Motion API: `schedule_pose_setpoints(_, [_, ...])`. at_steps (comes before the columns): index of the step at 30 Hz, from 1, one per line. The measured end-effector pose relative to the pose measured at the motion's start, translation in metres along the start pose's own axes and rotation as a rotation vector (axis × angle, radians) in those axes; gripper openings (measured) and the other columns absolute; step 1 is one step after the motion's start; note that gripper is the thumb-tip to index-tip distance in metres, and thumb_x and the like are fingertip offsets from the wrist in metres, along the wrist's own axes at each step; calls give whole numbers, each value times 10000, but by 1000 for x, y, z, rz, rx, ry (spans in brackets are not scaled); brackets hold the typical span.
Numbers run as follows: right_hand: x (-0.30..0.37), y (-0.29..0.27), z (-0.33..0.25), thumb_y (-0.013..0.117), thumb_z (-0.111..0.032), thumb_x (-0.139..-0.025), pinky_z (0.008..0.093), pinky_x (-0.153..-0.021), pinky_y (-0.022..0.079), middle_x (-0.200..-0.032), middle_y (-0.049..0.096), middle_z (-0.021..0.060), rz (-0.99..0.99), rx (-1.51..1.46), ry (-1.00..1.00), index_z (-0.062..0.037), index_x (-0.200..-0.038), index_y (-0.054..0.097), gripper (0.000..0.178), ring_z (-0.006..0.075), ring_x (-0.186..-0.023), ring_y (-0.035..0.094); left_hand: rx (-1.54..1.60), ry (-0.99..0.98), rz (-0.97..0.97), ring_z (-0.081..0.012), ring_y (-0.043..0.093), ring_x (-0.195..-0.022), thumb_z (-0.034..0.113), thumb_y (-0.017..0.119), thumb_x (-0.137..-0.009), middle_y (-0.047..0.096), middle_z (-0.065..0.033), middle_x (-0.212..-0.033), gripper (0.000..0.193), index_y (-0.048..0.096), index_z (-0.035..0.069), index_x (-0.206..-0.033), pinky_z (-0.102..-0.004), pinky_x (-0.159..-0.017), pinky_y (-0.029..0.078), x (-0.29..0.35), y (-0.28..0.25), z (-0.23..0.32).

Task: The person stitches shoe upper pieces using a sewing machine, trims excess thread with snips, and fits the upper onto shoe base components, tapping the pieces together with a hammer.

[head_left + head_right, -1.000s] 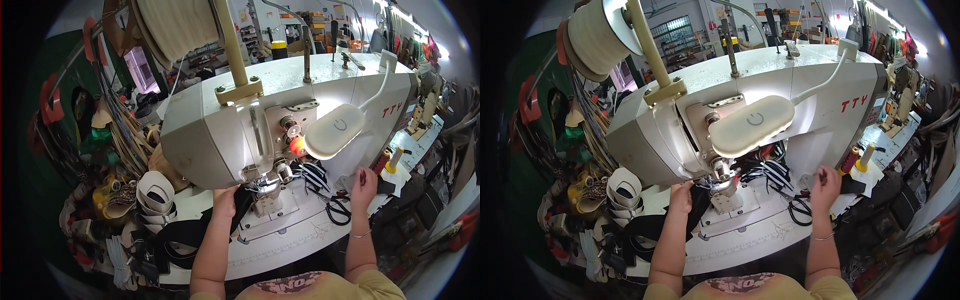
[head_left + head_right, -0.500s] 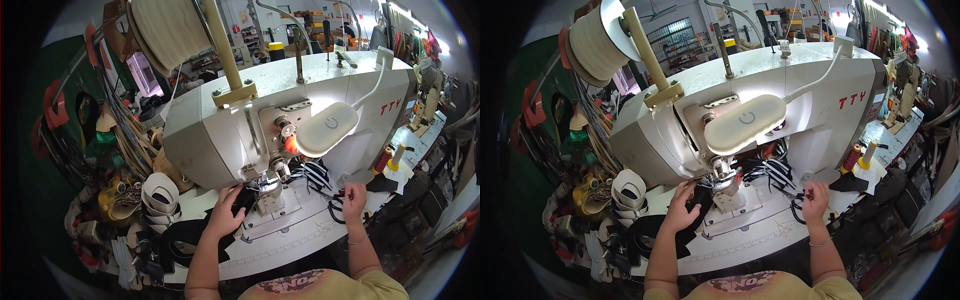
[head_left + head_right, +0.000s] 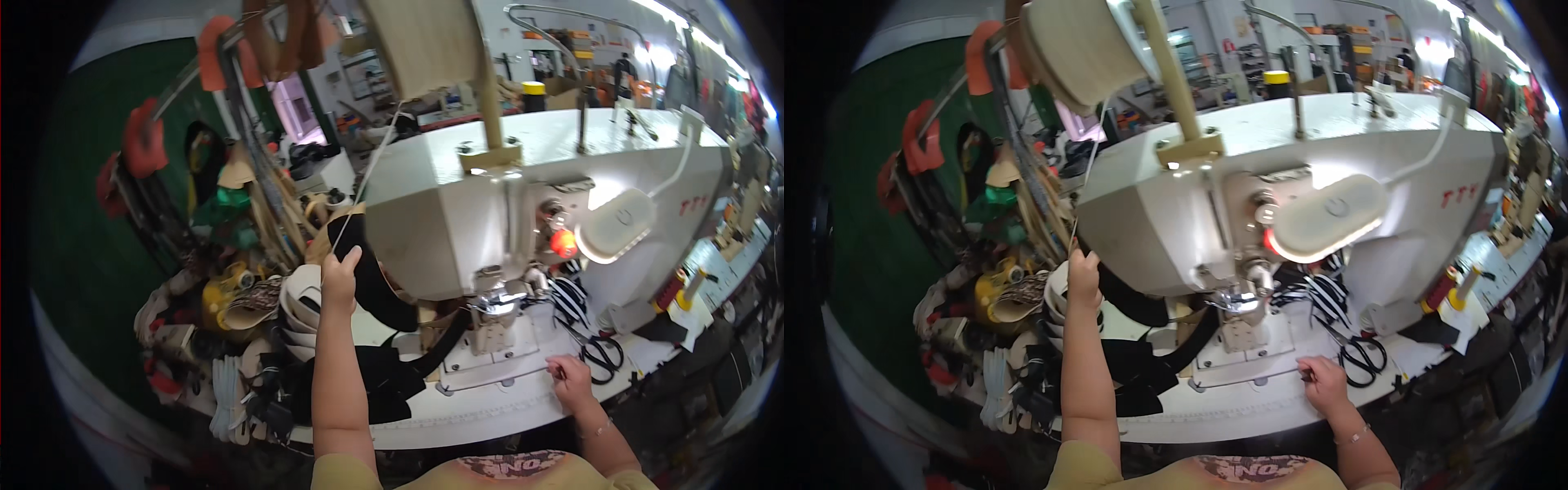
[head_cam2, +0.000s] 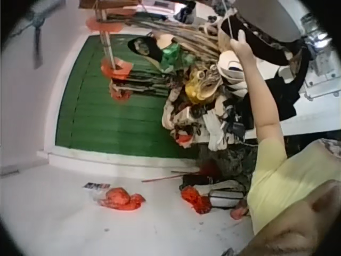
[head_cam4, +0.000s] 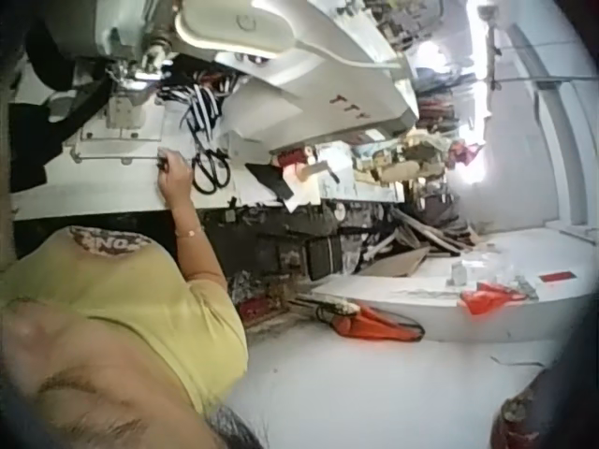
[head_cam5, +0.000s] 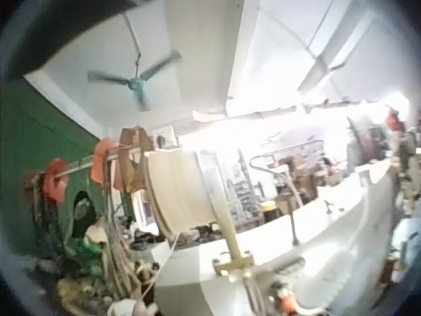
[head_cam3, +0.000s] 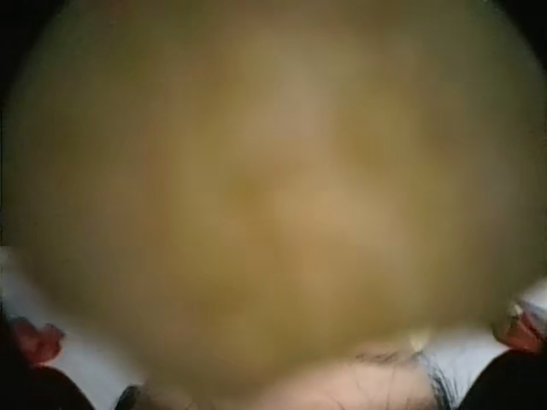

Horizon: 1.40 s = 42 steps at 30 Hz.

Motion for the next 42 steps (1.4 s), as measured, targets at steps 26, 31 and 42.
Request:
schedule_pose_setpoints(26, [-84,79,-140,672,-224,-799,327,-585,465,-819,588,52,-123,-93,-233,-101,-1064,642,293,233,-711,560,241,-754,-626,-245,662,-809,84,528,-893,617,-172,-1052,394,422,-11,-1260,-344,-684,568,201,48,-66])
schedule_pose_setpoints(31, [-81,93,-135,666,-207,-803,326,-578,468,-749,584,32,-172,-48,-249,-122,-992,664,207,221,-662,570,212,-778,-670,-263,630,-946,85,531,-890,597,-187,-1082,380,437,-17,-1243,-384,-687,588,209,49,-80])
schedule_pose_setpoints(42, [-17,88,-62,670,-194,-807,329,-603,498,-803,617,85,-229,-158,102,-67,-1015,659,244,249,-695,609,-1047,-83,-572,-184,651,-700,78,566,-827,664,-133,-822,277,561,-35,-1080,-311,-658,507,76,-13,2])
Point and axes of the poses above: each hand's wrist, its own x-axis away from the middle knuckle, its own y-axis out of the palm, z = x × y, the point moved 8 cm from there along -x, towards the middle knuckle
